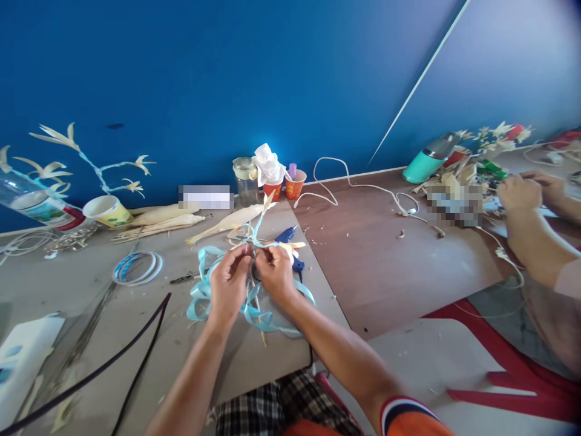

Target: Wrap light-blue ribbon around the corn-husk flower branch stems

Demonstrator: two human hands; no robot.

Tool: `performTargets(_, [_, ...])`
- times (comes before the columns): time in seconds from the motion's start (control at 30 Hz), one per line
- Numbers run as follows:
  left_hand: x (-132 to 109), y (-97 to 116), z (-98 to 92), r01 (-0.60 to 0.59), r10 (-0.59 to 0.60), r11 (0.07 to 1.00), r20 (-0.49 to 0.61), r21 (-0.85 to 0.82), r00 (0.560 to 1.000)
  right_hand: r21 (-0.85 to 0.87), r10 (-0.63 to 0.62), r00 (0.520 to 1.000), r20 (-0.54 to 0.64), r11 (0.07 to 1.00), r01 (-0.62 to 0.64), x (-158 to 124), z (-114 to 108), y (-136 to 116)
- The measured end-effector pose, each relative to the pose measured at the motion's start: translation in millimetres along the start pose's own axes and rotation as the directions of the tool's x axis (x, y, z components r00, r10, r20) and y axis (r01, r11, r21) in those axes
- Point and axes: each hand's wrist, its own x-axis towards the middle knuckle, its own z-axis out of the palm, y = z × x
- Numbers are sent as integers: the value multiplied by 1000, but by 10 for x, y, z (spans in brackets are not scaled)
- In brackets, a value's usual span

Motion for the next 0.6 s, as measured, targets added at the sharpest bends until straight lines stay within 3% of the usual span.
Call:
performTargets(0.17, [-31, 23, -26, -14, 13, 1000, -69, -4, 998, -149, -151, 987, 49, 976, 156, -60, -3, -90])
performTargets(0.27, [-49, 66, -60, -30, 35, 996, -49, 88, 998, -259, -230, 971, 69, 936, 240, -45, -23, -91])
performTargets(0.33, [-66, 120, -84, -61, 68, 985, -35, 163, 997, -293, -299, 942, 150, 897, 331, -22, -59, -87])
performTargets(0.47, [-136, 267, -113, -107, 117, 967, -30, 230, 993, -257, -405, 849, 340, 828, 498, 25, -173, -139])
performTargets(0.6, [-233, 360, -76, -144, 172, 969, -129, 201, 977, -33, -392, 855, 341, 904, 427, 46, -285, -287])
